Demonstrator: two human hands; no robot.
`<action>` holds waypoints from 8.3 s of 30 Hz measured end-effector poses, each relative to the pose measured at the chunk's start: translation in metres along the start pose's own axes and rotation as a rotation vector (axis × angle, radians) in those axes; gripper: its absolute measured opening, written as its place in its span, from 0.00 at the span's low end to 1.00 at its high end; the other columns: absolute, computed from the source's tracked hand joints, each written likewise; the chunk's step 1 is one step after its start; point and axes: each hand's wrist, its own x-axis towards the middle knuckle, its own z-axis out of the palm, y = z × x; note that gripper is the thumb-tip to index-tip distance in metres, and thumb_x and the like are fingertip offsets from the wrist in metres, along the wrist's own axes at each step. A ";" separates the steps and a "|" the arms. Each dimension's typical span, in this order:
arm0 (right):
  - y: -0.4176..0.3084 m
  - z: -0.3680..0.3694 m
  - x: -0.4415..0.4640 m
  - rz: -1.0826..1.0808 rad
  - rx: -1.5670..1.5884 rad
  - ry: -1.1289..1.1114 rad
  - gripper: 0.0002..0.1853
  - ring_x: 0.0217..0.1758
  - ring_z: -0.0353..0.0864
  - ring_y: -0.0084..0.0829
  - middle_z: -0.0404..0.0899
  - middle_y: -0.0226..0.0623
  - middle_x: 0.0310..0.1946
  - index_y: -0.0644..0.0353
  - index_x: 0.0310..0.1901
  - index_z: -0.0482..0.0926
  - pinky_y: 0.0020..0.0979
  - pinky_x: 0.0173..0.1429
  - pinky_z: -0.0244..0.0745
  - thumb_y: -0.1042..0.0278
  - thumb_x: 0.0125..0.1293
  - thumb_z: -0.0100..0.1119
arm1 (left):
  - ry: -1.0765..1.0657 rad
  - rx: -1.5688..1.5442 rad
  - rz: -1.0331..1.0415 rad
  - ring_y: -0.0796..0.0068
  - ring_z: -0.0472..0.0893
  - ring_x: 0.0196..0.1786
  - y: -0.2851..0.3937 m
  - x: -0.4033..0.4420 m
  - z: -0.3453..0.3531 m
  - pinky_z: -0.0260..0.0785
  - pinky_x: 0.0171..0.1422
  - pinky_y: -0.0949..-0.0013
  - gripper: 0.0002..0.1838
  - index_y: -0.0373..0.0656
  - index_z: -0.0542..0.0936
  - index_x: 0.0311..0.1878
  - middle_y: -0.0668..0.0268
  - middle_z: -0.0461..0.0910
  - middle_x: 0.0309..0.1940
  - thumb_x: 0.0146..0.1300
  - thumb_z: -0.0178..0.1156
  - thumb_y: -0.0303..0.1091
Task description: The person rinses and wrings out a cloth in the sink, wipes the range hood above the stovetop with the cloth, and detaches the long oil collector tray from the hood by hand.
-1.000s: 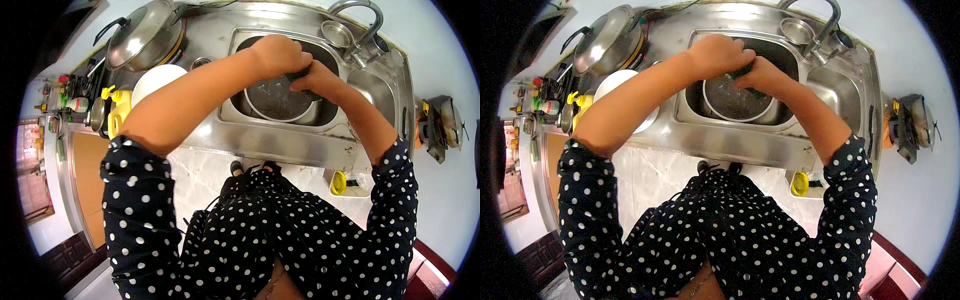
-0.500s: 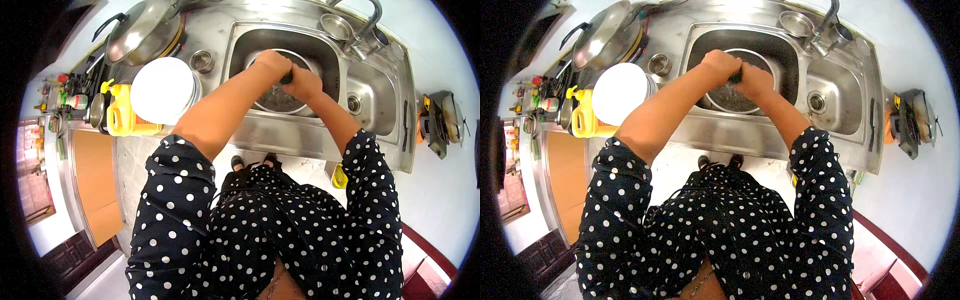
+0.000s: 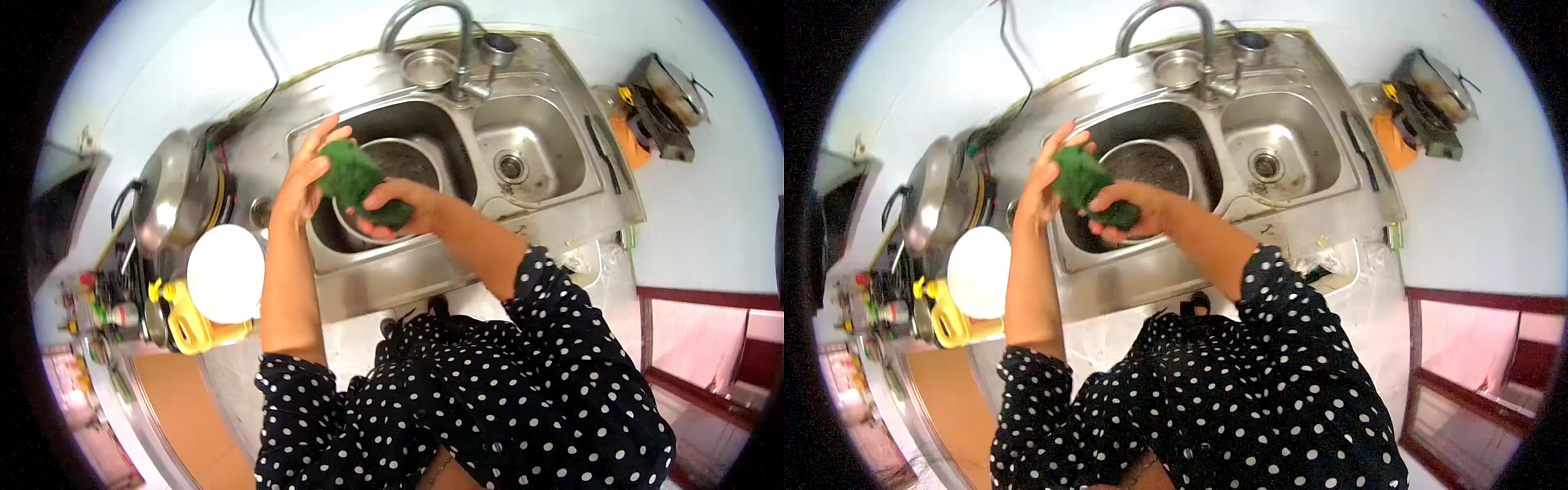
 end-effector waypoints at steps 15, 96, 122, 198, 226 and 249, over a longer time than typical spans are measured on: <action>-0.007 0.011 -0.010 -0.041 -0.060 0.060 0.14 0.17 0.71 0.24 0.76 0.36 0.23 0.58 0.35 0.75 0.23 0.19 0.63 0.59 0.53 0.65 | 0.138 0.097 -0.134 0.73 0.77 0.29 0.031 0.019 0.060 0.71 0.33 0.71 0.07 0.43 0.71 0.29 0.63 0.76 0.26 0.54 0.62 0.27; 0.444 0.273 0.086 0.424 -0.734 -0.154 0.15 0.40 0.81 0.28 0.79 0.38 0.43 0.58 0.48 0.73 0.27 0.42 0.73 0.61 0.63 0.58 | 1.564 0.052 0.392 0.88 0.65 0.23 0.089 -0.739 0.068 0.56 0.26 0.82 0.10 0.44 0.72 0.43 0.78 0.67 0.22 0.58 0.54 0.23; 0.569 0.353 0.362 0.260 -0.933 -0.470 0.17 0.37 0.78 0.23 0.81 0.36 0.38 0.61 0.46 0.77 0.29 0.42 0.73 0.57 0.61 0.57 | 1.305 0.265 0.226 0.91 0.64 0.25 0.134 -0.759 -0.135 0.55 0.29 0.83 0.07 0.42 0.73 0.38 0.80 0.67 0.23 0.59 0.52 0.18; 0.593 0.806 1.063 -0.654 -0.418 0.057 0.18 0.36 0.75 0.27 0.76 0.33 0.33 0.57 0.41 0.74 0.30 0.41 0.71 0.48 0.67 0.49 | 0.805 -0.047 0.590 0.69 0.75 0.51 0.479 -1.138 -0.948 0.69 0.56 0.63 0.18 0.40 0.70 0.54 0.60 0.76 0.46 0.67 0.51 0.41; 0.514 0.716 1.148 -0.546 -0.509 0.203 0.22 0.41 0.78 0.28 0.78 0.38 0.43 0.62 0.56 0.71 0.30 0.45 0.76 0.83 0.59 0.48 | 0.897 0.875 0.486 0.72 0.71 0.54 0.465 -1.070 -1.030 0.58 0.62 0.73 0.42 0.41 0.54 0.70 0.61 0.72 0.49 0.45 0.45 0.11; 0.402 0.666 1.120 -0.204 -1.313 0.287 0.01 0.19 0.73 0.21 0.78 0.28 0.22 0.59 0.31 0.79 0.22 0.26 0.70 0.73 0.58 0.60 | 0.849 1.040 0.009 0.84 0.64 0.26 0.442 -1.045 -1.090 0.56 0.30 0.76 0.11 0.42 0.66 0.26 0.76 0.64 0.22 0.47 0.60 0.20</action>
